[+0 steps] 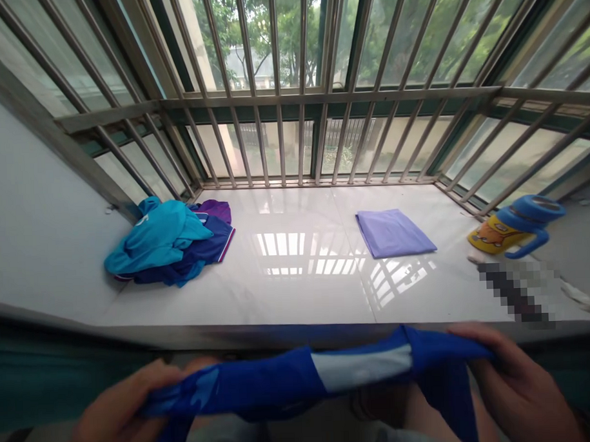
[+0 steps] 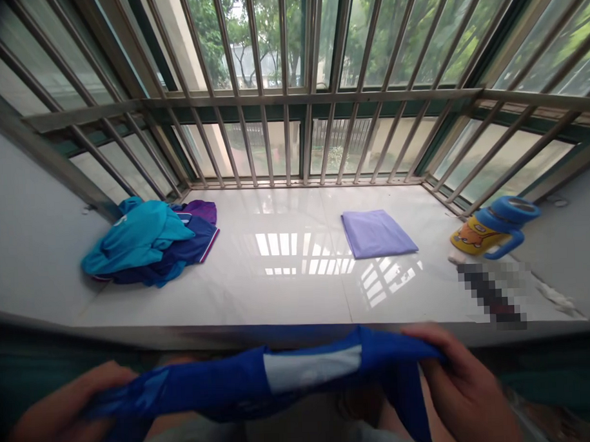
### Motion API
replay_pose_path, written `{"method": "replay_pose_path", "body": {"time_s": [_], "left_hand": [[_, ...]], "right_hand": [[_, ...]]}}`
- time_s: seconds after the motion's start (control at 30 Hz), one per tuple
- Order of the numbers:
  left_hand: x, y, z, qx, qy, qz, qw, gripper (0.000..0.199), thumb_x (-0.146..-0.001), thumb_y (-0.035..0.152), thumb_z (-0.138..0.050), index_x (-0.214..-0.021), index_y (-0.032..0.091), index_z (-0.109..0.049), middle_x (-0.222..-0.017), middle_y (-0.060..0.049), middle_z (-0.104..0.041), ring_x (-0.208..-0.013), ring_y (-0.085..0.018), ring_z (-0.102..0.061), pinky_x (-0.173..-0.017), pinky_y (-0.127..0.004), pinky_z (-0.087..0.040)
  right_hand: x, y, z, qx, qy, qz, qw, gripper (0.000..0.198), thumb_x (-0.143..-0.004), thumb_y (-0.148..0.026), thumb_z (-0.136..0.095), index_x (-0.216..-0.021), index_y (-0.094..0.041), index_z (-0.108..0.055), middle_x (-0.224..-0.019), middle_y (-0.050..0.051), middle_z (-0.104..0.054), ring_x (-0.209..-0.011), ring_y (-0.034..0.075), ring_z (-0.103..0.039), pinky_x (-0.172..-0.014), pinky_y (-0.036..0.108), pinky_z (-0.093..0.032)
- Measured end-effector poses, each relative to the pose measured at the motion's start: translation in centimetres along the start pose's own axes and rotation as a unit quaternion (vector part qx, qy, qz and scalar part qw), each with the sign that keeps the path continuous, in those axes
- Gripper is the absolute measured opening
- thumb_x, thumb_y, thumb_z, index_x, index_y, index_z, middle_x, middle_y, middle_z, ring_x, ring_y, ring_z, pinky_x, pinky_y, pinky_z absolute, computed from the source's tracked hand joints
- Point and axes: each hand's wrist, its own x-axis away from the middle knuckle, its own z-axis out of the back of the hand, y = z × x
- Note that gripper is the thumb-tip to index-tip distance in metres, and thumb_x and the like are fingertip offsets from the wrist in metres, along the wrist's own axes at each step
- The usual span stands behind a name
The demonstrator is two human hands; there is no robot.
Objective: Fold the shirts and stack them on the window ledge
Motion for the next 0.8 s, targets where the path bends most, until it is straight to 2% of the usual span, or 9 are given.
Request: {"method": "replay_pose_path", "body": {"time_s": [0.1, 0.2, 0.3, 0.37, 0.43, 0.5, 0.57, 0.7, 0.8], "left_hand": [[-11.0, 1.9, -0.7, -0.013, 0.003, 0.006, 1.000, 0.028, -0.092, 0.053, -0.066, -0.104, 0.030, -0.077, -0.097, 0.000, -0.083, -0.087, -0.026, -0.078, -0.081, -0.032, -0.064], [-22.4, 3.9, -3.5, -0.101, -0.040, 0.034, 0.994, 0.033, -0.099, 0.049, -0.061, -0.117, 0.026, -0.075, -0.108, -0.005, -0.081, -0.101, -0.028, -0.076, -0.095, -0.036, -0.059], [-28.3, 5.5, -8.5, -0.258, -0.079, 0.124, 0.955, 0.051, -0.100, 0.032, -0.060, -0.148, 0.015, -0.064, -0.140, -0.026, -0.071, -0.129, -0.041, -0.068, -0.105, -0.052, -0.055], [-28.4, 6.6, -12.5, -0.309, -0.091, 0.130, 0.938, 0.057, -0.103, 0.024, -0.053, -0.157, 0.010, -0.057, -0.160, -0.033, -0.056, -0.147, -0.046, -0.055, -0.112, -0.061, -0.050], [-26.4, 7.7, -16.6, -0.293, -0.101, 0.034, 0.950, 0.056, -0.107, 0.023, -0.045, -0.161, 0.012, -0.056, -0.172, -0.027, -0.046, -0.159, -0.041, -0.044, -0.125, -0.061, -0.040], [-23.6, 8.5, -20.4, -0.247, -0.119, -0.055, 0.960, 0.055, -0.111, 0.033, -0.045, -0.162, 0.016, -0.057, -0.177, -0.020, -0.042, -0.165, -0.037, -0.037, -0.134, -0.059, -0.030], [-20.9, 8.8, -23.4, -0.206, -0.154, -0.078, 0.963, 0.060, -0.111, 0.045, -0.047, -0.165, 0.021, -0.055, -0.180, -0.016, -0.038, -0.167, -0.037, -0.033, -0.135, -0.061, -0.026], [-17.9, 7.8, -26.3, -0.164, -0.172, -0.054, 0.970, 0.069, -0.111, 0.053, -0.045, -0.175, 0.027, -0.039, -0.185, -0.010, -0.028, -0.171, -0.035, -0.026, -0.137, -0.063, -0.022], [-17.5, 7.2, -26.6, -0.153, -0.157, -0.052, 0.974, 0.069, -0.112, 0.052, -0.044, -0.176, 0.030, -0.036, -0.186, -0.007, -0.026, -0.171, -0.033, -0.024, -0.138, -0.062, -0.019]], "right_hand": [[-10.6, -3.0, -2.6, -0.013, 0.031, 0.026, 0.999, 0.039, -0.100, -0.059, -0.062, -0.117, -0.027, -0.077, -0.113, 0.010, -0.081, -0.105, 0.032, -0.075, -0.099, 0.043, -0.061], [-20.6, -5.2, -6.2, 0.041, 0.011, 0.037, 0.998, 0.036, -0.104, -0.043, -0.055, -0.125, -0.021, -0.075, -0.117, 0.010, -0.081, -0.112, 0.030, -0.073, -0.103, 0.040, -0.057], [-26.0, -5.6, -9.7, 0.211, -0.036, 0.009, 0.977, 0.045, -0.100, -0.030, -0.064, -0.141, -0.013, -0.068, -0.137, 0.020, -0.073, -0.119, 0.033, -0.070, -0.105, 0.042, -0.054], [-26.3, -5.0, -11.9, 0.299, -0.039, 0.017, 0.953, 0.052, -0.101, -0.031, -0.065, -0.150, -0.012, -0.061, -0.148, 0.025, -0.065, -0.127, 0.037, -0.066, -0.108, 0.046, -0.052], [-24.7, -4.0, -13.9, 0.323, -0.044, 0.039, 0.945, 0.052, -0.108, -0.038, -0.059, -0.153, -0.012, -0.059, -0.148, 0.026, -0.064, -0.131, 0.037, -0.063, -0.110, 0.046, -0.050], [-22.5, -2.9, -15.7, 0.326, -0.076, 0.045, 0.941, 0.056, -0.109, -0.047, -0.058, -0.151, -0.009, -0.059, -0.143, 0.026, -0.065, -0.128, 0.037, -0.065, -0.109, 0.045, -0.050], [-20.6, -1.7, -16.9, 0.345, -0.110, 0.031, 0.932, 0.058, -0.107, -0.052, -0.063, -0.146, -0.009, -0.062, -0.139, 0.026, -0.067, -0.124, 0.039, -0.066, -0.103, 0.046, -0.052], [-20.5, 0.8, -17.1, 0.328, -0.117, -0.023, 0.937, 0.031, -0.110, -0.038, -0.057, -0.123, -0.015, -0.074, -0.131, 0.021, -0.072, -0.122, 0.035, -0.067, -0.098, 0.040, -0.049], [-22.9, 2.6, -15.8, 0.280, -0.105, -0.075, 0.951, 0.035, -0.112, -0.036, -0.049, -0.114, -0.016, -0.077, -0.119, 0.019, -0.078, -0.112, 0.031, -0.072, -0.093, 0.036, -0.049]]}}
